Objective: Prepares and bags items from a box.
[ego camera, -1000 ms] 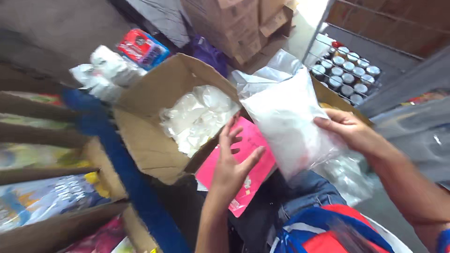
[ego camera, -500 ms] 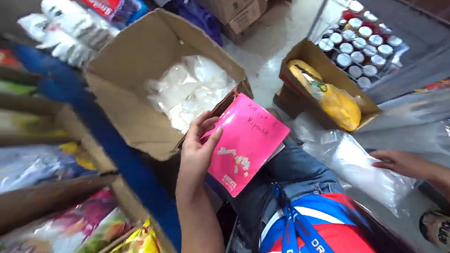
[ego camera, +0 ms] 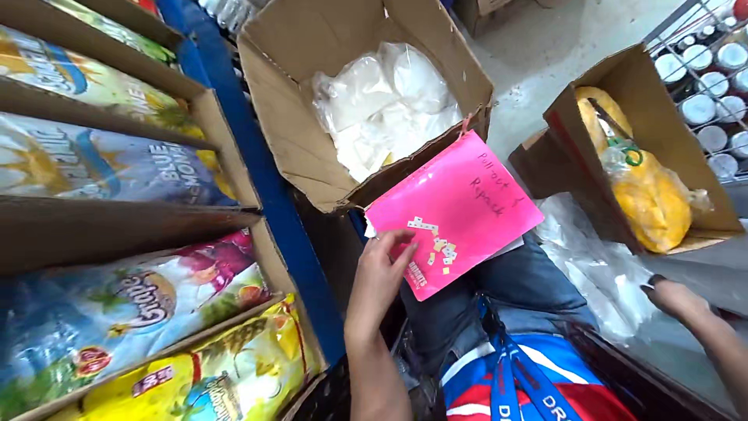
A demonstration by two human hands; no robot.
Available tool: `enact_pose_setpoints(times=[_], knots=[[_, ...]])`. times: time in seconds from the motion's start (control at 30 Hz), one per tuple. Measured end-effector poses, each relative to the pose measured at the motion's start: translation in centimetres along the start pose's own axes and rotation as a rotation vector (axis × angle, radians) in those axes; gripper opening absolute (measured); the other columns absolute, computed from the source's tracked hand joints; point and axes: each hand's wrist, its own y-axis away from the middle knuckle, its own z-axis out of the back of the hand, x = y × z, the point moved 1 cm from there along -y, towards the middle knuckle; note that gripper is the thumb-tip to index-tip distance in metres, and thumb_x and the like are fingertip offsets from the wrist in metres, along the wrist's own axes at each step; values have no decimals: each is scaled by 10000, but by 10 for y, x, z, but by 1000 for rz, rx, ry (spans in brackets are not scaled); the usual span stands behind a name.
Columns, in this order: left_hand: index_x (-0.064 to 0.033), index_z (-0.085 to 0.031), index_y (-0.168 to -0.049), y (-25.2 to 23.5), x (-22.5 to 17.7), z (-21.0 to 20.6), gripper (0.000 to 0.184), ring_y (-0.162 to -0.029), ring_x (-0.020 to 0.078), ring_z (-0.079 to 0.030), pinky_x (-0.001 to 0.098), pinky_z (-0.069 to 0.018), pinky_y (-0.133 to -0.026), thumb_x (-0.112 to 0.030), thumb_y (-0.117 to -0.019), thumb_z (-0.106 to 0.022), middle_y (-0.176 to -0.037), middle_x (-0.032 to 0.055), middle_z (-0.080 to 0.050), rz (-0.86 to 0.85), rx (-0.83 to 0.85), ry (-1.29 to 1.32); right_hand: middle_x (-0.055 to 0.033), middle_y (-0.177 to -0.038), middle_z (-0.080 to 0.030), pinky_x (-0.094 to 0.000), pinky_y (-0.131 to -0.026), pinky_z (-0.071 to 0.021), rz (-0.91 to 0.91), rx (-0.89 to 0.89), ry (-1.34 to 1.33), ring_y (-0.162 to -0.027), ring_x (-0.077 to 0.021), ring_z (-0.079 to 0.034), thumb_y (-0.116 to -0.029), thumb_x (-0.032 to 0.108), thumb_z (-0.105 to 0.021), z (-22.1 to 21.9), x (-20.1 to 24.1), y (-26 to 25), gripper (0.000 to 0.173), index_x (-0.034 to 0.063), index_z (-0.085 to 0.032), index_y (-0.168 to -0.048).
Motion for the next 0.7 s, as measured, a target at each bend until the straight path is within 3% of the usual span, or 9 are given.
enact_pose_setpoints(times=[0.1, 0.23, 0.27, 0.33, 0.47, 0.53, 0.6, 0.63, 0.7], knots=[[-15, -752, -1064, 11, 0, -10, 198, -1055, 306, -664, 469, -510, -932, -165, -971, -663, -1065, 153, -724, -34, -20, -76, -338, -1116, -681, -690, -983, -446, 300, 158, -16, -1084, -514, -650, -1083, 257, -523, 52, 74, 45, 416, -127, -657, -1168], [-16, -756, -1049, 16, 1, -18, 191, -1066, 315, -657, 470, -503, -942, -165, -962, -674, -1051, 147, -727, -41, -4, -73, -167, -827, -705, -510, -744, -550, 959, 99, -116, -754, -296, -687, -1046, 206, -588, 99, 167, 143, 274, -47, -686, -1004], [-15, -754, -1054, 16, 2, -19, 195, -1072, 317, -656, 474, -503, -946, -166, -961, -675, -1054, 149, -726, -41, -3, -69, -136, -813, -691, -444, -708, -550, 1117, 58, -143, -727, -244, -668, -1030, 200, -605, 102, 186, 159, 244, -27, -687, -997], [-14, -753, -1057, 15, 2, -21, 195, -1077, 323, -659, 479, -503, -953, -161, -956, -676, -1057, 153, -727, -44, -8, -68, -139, -889, -685, -401, -743, -553, 1329, -33, -183, -791, -228, -661, -1013, 184, -617, 100, 222, 176, 213, -14, -695, -1025], [-23, -754, -1067, 15, 1, -18, 199, -1075, 308, -660, 468, -505, -945, -168, -960, -671, -1066, 144, -727, -47, -38, -53, -191, -964, -684, -472, -805, -565, 1458, -253, -179, -890, -329, -682, -989, 112, -624, 83, 279, 185, 160, -19, -708, -1028], [-39, -755, -1048, 18, -2, -13, 197, -1031, 219, -669, 381, -526, -912, -191, -960, -666, -1044, 101, -730, -119, -128, 37, -208, -983, -681, -491, -827, -560, 1474, -312, -177, -925, -362, -680, -980, 99, -626, 74, 296, 184, 158, -22, -711, -1037], [-87, -732, -983, 25, -14, -5, 148, -985, 59, -654, 230, -540, -891, -224, -973, -676, -997, -10, -706, -317, -248, 319, -219, -1012, -683, -508, -846, -559, 1487, -342, -177, -963, -381, -680, -976, 103, -627, 65, 307, 181, 166, -18, -713, -1049], [-163, -701, -972, 31, -29, 2, 133, -1004, 1, -644, 189, -534, -896, -290, -992, -668, -1007, -90, -690, -431, -263, 489, -220, -1014, -681, -512, -843, -561, 1492, -355, -174, -967, -385, -680, -975, 106, -627, 62, 312, 179, 168, -17, -713, -1051], [-221, -657, -949, 49, -69, 19, 155, -1041, -5, -639, 175, -519, -907, -363, -1007, -638, -1039, -130, -679, -661, -224, 783, -220, -1010, -679, -514, -826, -563, 1491, -368, -166, -960, -389, -681, -969, 100, -626, 58, 318, 178, 170, -18, -713, -1055]])
